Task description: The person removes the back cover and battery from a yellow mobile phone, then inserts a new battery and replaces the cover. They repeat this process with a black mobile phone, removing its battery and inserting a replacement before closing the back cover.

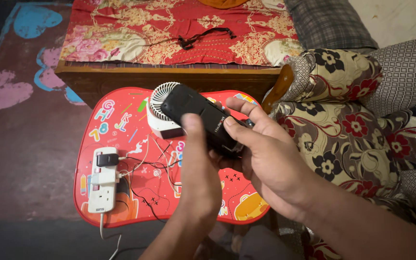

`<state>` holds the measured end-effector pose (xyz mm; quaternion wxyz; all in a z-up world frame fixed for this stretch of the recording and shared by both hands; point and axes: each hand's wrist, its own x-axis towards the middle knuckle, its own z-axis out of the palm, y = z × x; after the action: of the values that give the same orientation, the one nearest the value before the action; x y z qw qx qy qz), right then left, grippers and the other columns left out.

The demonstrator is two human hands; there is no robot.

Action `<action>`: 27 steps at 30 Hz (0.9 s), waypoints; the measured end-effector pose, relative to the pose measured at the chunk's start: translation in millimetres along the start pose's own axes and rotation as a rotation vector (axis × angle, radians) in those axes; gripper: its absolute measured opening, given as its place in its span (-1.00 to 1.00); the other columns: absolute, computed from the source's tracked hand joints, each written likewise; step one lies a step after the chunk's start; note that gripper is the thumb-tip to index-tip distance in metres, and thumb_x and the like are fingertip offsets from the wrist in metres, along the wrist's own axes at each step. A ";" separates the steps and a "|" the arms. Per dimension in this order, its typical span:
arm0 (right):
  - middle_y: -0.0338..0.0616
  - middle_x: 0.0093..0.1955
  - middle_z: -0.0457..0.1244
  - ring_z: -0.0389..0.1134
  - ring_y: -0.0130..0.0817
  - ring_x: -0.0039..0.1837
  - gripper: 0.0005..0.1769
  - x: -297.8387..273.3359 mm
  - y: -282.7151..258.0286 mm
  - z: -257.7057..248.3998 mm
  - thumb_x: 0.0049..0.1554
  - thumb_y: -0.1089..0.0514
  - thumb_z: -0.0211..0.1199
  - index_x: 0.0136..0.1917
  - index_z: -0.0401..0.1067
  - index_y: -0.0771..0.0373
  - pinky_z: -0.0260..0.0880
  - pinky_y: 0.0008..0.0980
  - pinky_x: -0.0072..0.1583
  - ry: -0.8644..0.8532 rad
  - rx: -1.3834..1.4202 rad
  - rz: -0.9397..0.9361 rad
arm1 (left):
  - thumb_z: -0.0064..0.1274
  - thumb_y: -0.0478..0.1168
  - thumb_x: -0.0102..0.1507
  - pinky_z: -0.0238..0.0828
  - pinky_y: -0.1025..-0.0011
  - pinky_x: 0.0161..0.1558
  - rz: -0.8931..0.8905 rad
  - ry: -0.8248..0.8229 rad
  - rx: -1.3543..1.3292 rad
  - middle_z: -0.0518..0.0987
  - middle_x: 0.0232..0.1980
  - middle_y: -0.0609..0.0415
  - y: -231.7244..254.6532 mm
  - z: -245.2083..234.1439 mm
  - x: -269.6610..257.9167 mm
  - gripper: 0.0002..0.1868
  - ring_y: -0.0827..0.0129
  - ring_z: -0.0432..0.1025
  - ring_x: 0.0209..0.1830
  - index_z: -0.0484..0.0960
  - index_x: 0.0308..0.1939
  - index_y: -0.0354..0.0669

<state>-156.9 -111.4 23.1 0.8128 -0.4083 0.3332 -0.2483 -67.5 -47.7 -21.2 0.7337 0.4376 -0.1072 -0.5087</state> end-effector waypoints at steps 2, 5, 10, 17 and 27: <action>-0.09 0.06 0.35 0.40 -0.33 0.04 -0.64 0.5 0.5 -0.3 0.25 0.14 0.07 0.31 0.22 0.14 0.44 -0.26 0.11 -0.021 0.031 0.014 | -0.53 0.32 0.39 0.36 0.36 -0.14 0.004 0.074 -0.104 0.58 -0.14 0.10 2.3 2.2 -3.0 -0.27 0.44 0.41 -0.22 0.57 0.11 -0.12; -0.11 0.08 0.35 0.39 -0.39 0.04 -0.61 1.5 -2.3 -5.0 0.22 0.16 0.08 0.32 0.22 0.13 0.44 -0.30 0.09 -0.007 -0.039 0.009 | -0.55 0.34 0.37 0.44 0.31 -0.04 -0.008 0.109 -0.242 0.61 -0.09 0.07 6.2 9.3 0.7 -0.24 0.39 0.47 -0.14 0.58 0.12 -0.12; -0.13 0.10 0.31 0.35 -0.51 0.11 -0.59 2.3 -7.9 -22.2 0.20 0.09 0.23 0.29 0.32 0.21 0.43 -0.42 0.13 -0.082 -0.731 -0.362 | -0.55 0.34 0.38 0.48 0.18 0.03 0.032 0.019 -0.293 0.63 -0.07 0.01 7.8 15.3 -1.5 -0.26 0.27 0.54 -0.07 0.52 0.09 -0.17; 0.07 0.26 0.17 0.31 -0.16 0.26 -0.68 0.0 -36.3 -55.6 0.21 0.13 0.27 0.19 0.48 0.28 0.31 -0.23 0.26 -0.217 -1.268 -0.983 | -0.60 0.45 0.29 0.54 0.30 -0.42 -0.174 0.099 -0.008 0.58 -0.28 0.05 0.3 32.7 -6.7 -0.16 0.33 0.50 -0.38 0.54 0.03 -0.12; -0.01 0.33 0.25 0.45 -0.24 0.17 -0.73 14.0 -58.4 -70.6 0.18 0.07 0.30 0.13 0.47 0.16 0.47 -0.30 0.15 -0.292 -1.248 -0.847 | -0.60 0.45 0.28 0.36 0.46 -0.65 -0.108 0.124 0.188 0.57 -0.39 0.11 -11.6 56.4 -4.7 -0.18 0.47 0.47 -0.50 0.55 0.03 -0.10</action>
<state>-207.9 -187.7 35.4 0.3030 -0.9128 0.1160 -0.2480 -111.2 -75.1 4.9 0.6662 0.5402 -0.0849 -0.5071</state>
